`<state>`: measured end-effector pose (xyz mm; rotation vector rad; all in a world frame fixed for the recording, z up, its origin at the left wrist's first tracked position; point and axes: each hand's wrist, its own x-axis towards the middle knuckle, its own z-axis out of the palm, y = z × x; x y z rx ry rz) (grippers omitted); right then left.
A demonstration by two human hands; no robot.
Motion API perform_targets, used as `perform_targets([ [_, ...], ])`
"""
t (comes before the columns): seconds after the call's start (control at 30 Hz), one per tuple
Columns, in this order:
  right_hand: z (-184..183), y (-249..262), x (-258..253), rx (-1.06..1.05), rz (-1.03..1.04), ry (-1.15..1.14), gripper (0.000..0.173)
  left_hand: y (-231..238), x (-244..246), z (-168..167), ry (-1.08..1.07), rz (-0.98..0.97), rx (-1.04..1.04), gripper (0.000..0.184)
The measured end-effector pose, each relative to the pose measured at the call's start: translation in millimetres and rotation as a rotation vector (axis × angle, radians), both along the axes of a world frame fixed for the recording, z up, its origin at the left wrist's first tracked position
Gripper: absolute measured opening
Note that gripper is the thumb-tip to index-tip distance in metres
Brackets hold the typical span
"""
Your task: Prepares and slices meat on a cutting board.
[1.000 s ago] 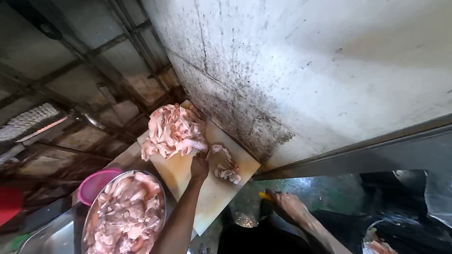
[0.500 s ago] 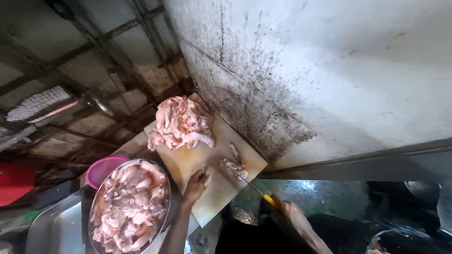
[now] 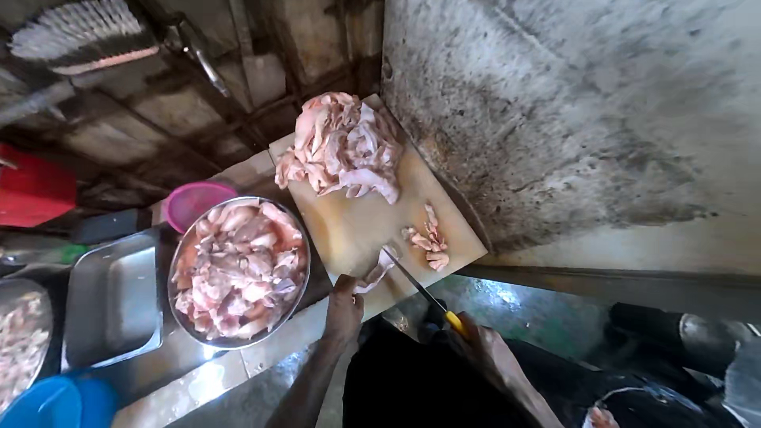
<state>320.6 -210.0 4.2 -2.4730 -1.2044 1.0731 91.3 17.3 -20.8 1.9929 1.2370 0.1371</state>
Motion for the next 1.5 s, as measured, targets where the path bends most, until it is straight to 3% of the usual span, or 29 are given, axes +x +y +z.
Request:
perform_targets([
  [0.17, 0, 32, -13, -0.271, 0.038, -0.104, 0.041, -18, -12, -21, -0.105, 0.007, 0.058, 0.022],
  [0.27, 6, 42, -24, -0.296, 0.021, -0.14, 0.041, -23, -13, -24, -0.13, 0.043, 0.059, 0.019],
  [0.4, 5, 35, -31, -0.122, -0.115, -0.091, 0.039, -9, -3, 4, -0.235, 0.11, -0.189, 0.019],
  [0.53, 1, 22, -33, 0.126, -0.279, -0.111, 0.038, 9, 19, 45, -0.462, 0.054, -0.411, 0.017],
  [0.73, -6, 8, -33, 0.196, -0.422, -0.082, 0.037, 21, 65, 77, -0.775, 0.035, -0.586, 0.017],
  [0.83, -6, 2, -38, 0.199, -0.487, -0.076, 0.036, 18, 69, 72, -0.916, 0.064, -0.73, 0.019],
  [0.93, -11, -3, -42, 0.194, -0.512, -0.043, 0.036, 15, 48, 45, -0.735, 0.172, -0.648, 0.019],
  [1.03, -14, -5, -49, 0.158, -0.49, 0.003, 0.036, 23, 12, 14, -0.113, 0.14, -0.281, 0.023],
  [1.13, -11, -3, -58, 0.109, -0.405, 0.026, 0.04, 26, -15, 7, 0.145, 0.135, -0.144, 0.026],
  [1.37, -7, 28, -81, -0.079, -0.036, 0.048, 0.047, 20, -21, -7, -0.015, 0.053, 0.033, 0.024],
  [1.5, -4, 42, -84, -0.17, -0.045, 0.009, 0.045, 19, 3, -21, -0.081, -0.009, 0.102, 0.022],
])
